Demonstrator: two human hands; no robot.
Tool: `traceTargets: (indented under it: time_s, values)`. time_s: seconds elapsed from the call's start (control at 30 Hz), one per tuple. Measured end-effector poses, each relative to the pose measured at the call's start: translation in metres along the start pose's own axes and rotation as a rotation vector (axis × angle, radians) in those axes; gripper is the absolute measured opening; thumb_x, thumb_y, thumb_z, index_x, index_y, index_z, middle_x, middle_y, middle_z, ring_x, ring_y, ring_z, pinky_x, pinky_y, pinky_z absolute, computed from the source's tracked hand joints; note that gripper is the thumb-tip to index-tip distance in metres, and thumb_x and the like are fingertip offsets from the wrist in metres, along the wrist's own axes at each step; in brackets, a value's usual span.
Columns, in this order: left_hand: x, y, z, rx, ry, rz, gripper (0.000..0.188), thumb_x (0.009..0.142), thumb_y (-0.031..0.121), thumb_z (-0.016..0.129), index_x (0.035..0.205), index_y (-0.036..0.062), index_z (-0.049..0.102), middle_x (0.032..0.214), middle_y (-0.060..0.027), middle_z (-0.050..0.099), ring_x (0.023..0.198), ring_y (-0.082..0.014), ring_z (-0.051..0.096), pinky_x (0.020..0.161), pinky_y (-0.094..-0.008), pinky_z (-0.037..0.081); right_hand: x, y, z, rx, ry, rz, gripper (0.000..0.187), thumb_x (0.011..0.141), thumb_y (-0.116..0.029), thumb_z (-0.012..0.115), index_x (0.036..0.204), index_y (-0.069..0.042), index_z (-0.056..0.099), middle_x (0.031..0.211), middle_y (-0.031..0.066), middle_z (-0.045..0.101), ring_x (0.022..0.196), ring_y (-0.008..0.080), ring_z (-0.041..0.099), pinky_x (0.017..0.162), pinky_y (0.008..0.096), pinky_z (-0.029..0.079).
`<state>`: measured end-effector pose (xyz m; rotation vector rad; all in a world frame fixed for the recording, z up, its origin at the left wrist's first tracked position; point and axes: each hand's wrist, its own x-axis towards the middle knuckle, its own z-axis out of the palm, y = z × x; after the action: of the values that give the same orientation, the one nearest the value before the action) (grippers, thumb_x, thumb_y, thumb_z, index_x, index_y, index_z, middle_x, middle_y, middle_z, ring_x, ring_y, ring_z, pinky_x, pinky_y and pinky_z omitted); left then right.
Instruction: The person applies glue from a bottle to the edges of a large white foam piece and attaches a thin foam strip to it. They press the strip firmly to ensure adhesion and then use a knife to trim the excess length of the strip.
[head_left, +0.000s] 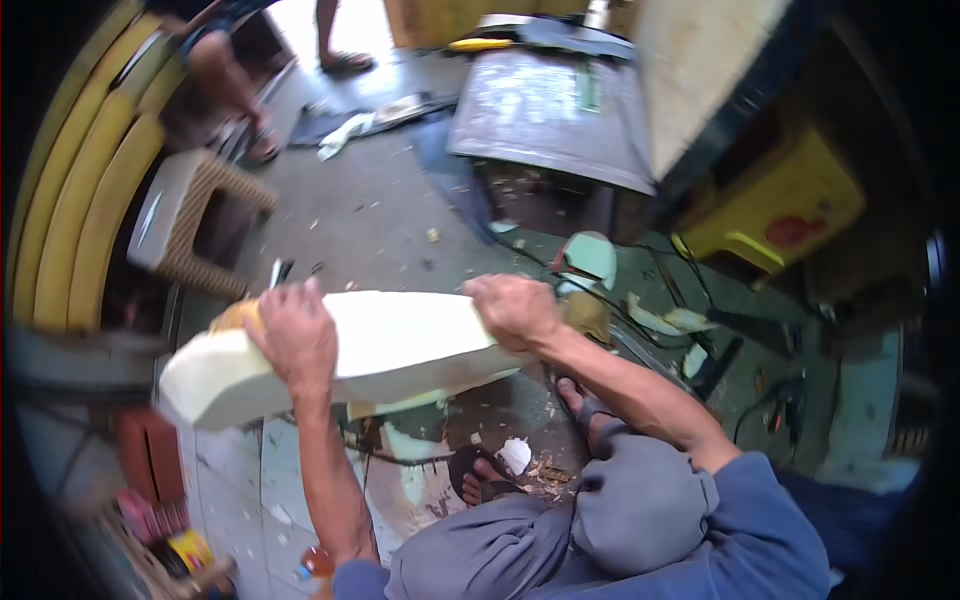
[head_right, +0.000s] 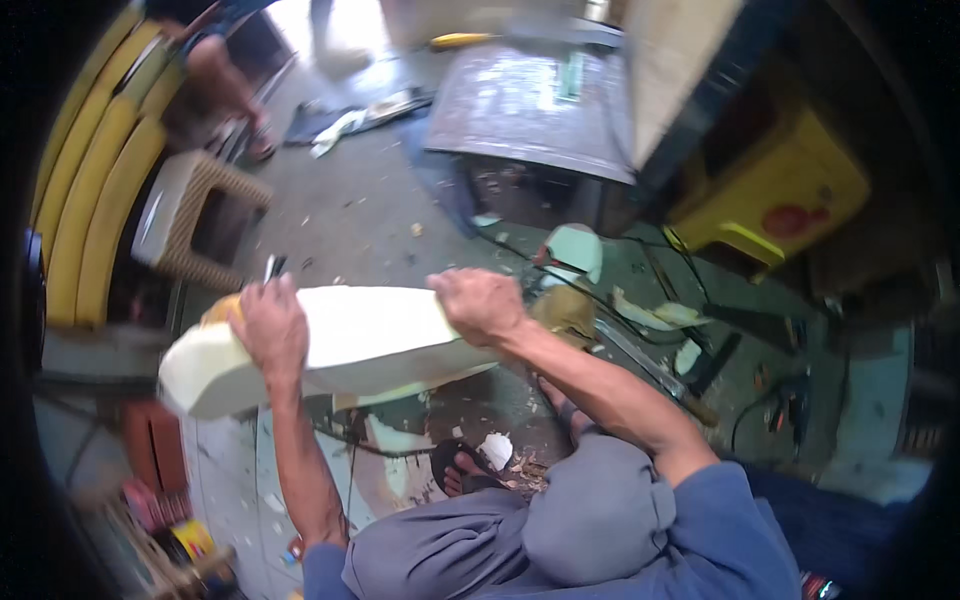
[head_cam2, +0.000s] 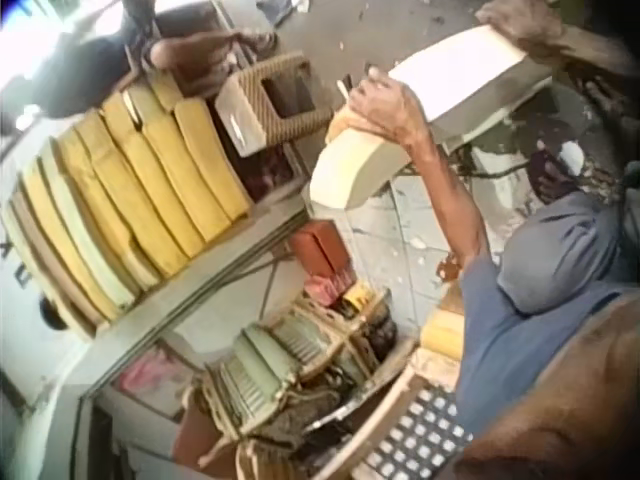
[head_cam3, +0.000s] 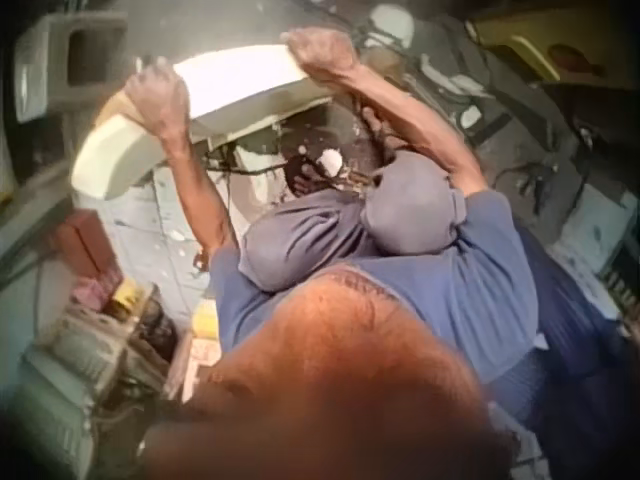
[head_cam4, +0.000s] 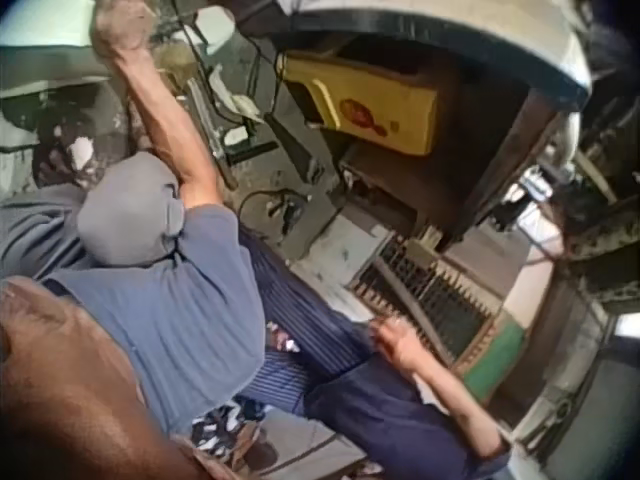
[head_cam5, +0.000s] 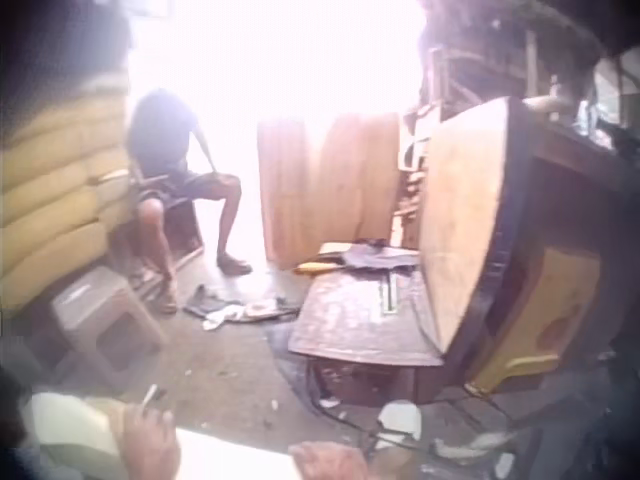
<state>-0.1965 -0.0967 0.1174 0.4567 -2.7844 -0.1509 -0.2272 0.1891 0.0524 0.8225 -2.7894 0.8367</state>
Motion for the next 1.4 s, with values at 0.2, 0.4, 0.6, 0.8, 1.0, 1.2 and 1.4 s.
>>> traceTargets:
  time_s: [0.2,0.4,0.6,0.8,1.0,1.2,1.4]
  values:
    - [0.004,0.006,-0.007,0.024,0.01,-0.122,0.043,0.105,0.038,0.047,0.109,0.0044,0.073,0.115,-0.0126,0.064,0.123,-0.0283,0.054,0.119,-0.0634,0.021,0.06,-0.068,-0.029,0.078,0.228,-0.2,0.061,0.102,-0.04,0.058,0.15,-0.004,0.046,0.129,0.02,0.058,0.114,0.0359,0.058,0.097,0.049,0.045]
    - [-0.009,-0.002,-0.001,-0.012,0.094,-0.136,0.035,0.102,0.034,0.052,0.1,0.0052,0.072,0.108,-0.0108,0.064,0.118,-0.0273,0.057,0.117,-0.0641,0.023,0.074,-0.119,0.023,-0.198,0.098,-0.332,0.064,0.103,-0.049,0.051,0.154,-0.009,0.044,0.146,0.0189,0.054,0.128,0.0373,0.056,0.106,0.0517,0.042]
    - [-0.008,0.001,-0.004,-0.013,0.103,-0.128,0.032,0.1,0.032,0.055,0.1,0.0061,0.073,0.108,-0.0095,0.065,0.117,-0.0256,0.058,0.117,-0.0595,0.024,0.062,-0.074,0.018,0.067,-0.284,-0.139,0.064,0.106,-0.052,0.039,0.153,-0.009,0.044,0.129,0.0195,0.066,0.116,0.0319,0.065,0.097,0.0453,0.051]
    - [-0.009,0.003,-0.005,-0.067,0.133,-0.115,0.032,0.099,0.032,0.057,0.1,0.0052,0.073,0.105,-0.0089,0.065,0.116,-0.0245,0.058,0.119,-0.0582,0.023,0.011,-0.007,-0.018,0.108,-0.316,0.053,0.051,0.106,-0.043,0.042,0.136,-0.006,0.06,0.121,0.0202,0.07,0.111,0.0369,0.068,0.093,0.0464,0.054]
    - [-0.026,-0.003,-0.002,-0.111,0.201,-0.106,0.03,0.097,0.03,0.059,0.093,0.0033,0.074,0.102,-0.0099,0.065,0.113,-0.0254,0.058,0.117,-0.0624,0.023,-0.02,0.012,0.006,0.225,-0.08,-0.001,0.043,0.106,-0.034,0.045,0.123,-0.003,0.069,0.118,0.0199,0.072,0.107,0.0386,0.069,0.093,0.0457,0.054]
    - [-0.022,0.001,-0.004,-0.119,0.27,-0.127,0.028,0.094,0.028,0.061,0.087,0.0034,0.072,0.098,-0.0092,0.064,0.11,-0.025,0.058,0.117,-0.0615,0.023,-0.012,0.024,0.012,0.227,-0.015,-0.113,0.044,0.11,-0.025,0.037,0.129,0.002,0.066,0.122,0.0208,0.071,0.11,0.037,0.068,0.097,0.0432,0.052]
    - [-0.019,-0.008,0.001,-0.163,0.253,-0.153,0.026,0.093,0.027,0.061,0.086,0.0044,0.072,0.097,-0.0081,0.066,0.111,-0.0243,0.059,0.117,-0.0615,0.022,-0.039,0.052,0.027,0.642,-0.006,0.117,0.058,0.111,-0.037,0.031,0.131,0.008,0.061,0.124,0.0229,0.068,0.113,0.0331,0.066,0.1,0.0412,0.049]
